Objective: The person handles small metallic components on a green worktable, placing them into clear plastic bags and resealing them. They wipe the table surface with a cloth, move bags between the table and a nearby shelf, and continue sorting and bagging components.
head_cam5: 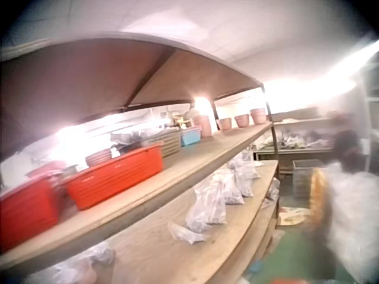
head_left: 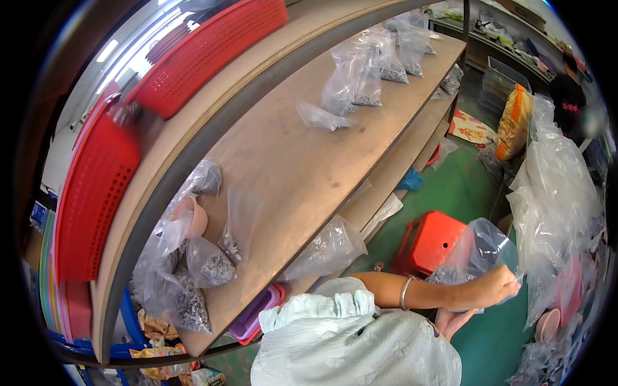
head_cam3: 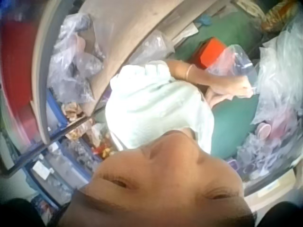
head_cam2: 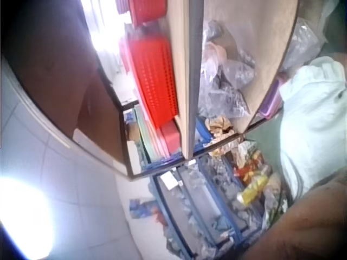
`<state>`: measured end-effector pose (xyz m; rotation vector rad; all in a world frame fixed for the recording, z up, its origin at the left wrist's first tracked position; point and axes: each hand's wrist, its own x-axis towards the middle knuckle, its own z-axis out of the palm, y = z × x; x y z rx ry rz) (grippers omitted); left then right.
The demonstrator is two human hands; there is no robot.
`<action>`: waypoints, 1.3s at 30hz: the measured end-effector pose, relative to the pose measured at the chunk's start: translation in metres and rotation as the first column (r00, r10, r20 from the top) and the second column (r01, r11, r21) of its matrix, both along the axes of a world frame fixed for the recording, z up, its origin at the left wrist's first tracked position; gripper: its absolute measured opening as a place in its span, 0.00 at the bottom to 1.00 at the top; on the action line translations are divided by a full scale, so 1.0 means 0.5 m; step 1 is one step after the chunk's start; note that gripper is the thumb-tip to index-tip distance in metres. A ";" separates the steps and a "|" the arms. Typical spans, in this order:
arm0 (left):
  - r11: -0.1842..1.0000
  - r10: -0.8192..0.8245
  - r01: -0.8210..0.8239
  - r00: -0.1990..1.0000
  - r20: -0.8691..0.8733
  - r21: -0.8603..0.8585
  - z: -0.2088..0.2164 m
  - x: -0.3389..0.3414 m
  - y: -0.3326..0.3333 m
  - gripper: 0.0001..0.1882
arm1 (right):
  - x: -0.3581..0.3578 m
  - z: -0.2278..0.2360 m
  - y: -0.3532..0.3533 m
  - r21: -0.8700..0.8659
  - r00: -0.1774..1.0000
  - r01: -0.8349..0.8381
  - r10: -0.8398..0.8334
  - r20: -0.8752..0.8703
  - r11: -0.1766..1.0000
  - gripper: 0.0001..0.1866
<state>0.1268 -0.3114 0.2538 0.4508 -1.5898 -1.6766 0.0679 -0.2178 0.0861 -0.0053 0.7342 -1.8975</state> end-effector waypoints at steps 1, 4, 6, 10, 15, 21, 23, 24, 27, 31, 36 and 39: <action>1.000 0.028 -0.028 0.999 -0.017 0.001 -0.002 0.013 -0.024 0.18 | 0.008 0.011 -0.024 -0.024 0.998 -0.050 0.050 0.035 0.998 0.29; 0.998 0.061 -0.059 0.997 0.057 -0.025 0.000 0.073 -0.095 0.19 | 0.022 0.009 -0.085 0.039 0.910 -0.037 0.050 -0.413 0.999 0.29; 0.998 0.063 -0.063 0.997 0.040 0.009 -0.002 0.096 -0.130 0.19 | 0.017 0.013 -0.108 0.173 0.554 0.122 0.078 -0.829 0.977 0.33; 0.991 0.051 -0.030 0.987 0.153 -0.131 0.008 0.142 -0.196 0.19 | 0.040 0.119 -0.178 0.007 0.032 0.289 -0.002 -0.999 0.957 0.47; 0.957 0.116 -0.087 0.989 0.087 -0.278 -0.005 0.139 -0.253 0.18 | 0.007 0.102 -0.290 0.449 0.032 -0.178 0.461 -0.887 0.876 0.38; 0.934 0.204 -0.096 0.934 0.292 -0.345 -0.012 0.126 -0.296 0.17 | -0.008 -0.028 -0.359 0.388 0.494 -0.248 0.460 -0.737 0.888 0.28; 0.916 0.202 -0.056 0.920 0.336 -0.398 -0.014 0.105 -0.312 0.16 | -0.021 -0.038 -0.382 0.387 0.520 -0.231 0.449 -0.727 0.893 0.25; 0.905 0.208 -0.042 0.911 0.356 -0.423 -0.016 0.093 -0.319 0.16 | -0.029 -0.050 -0.387 0.392 0.527 -0.216 0.445 -0.724 0.894 0.24; 0.856 0.343 -0.115 0.855 0.388 -0.503 -0.016 0.089 -0.341 0.15 | -0.038 -0.081 -0.440 0.409 0.481 -0.264 0.486 -0.729 0.874 0.19; 0.755 0.440 -0.248 0.878 0.188 -0.607 -0.017 0.088 -0.376 0.13 | -0.037 -0.084 -0.536 0.409 0.363 -0.234 0.469 -0.805 0.882 0.14; 0.538 0.651 -0.358 0.752 0.106 -0.763 0.026 0.106 -0.425 0.11 | -0.045 -0.058 -0.679 0.383 0.184 -0.101 0.396 -0.900 0.918 0.10; 0.507 0.732 -0.453 0.676 0.089 -0.733 0.081 0.171 -0.457 0.16 | -0.063 -0.015 -0.769 0.318 0.077 0.042 0.314 -0.946 0.947 0.10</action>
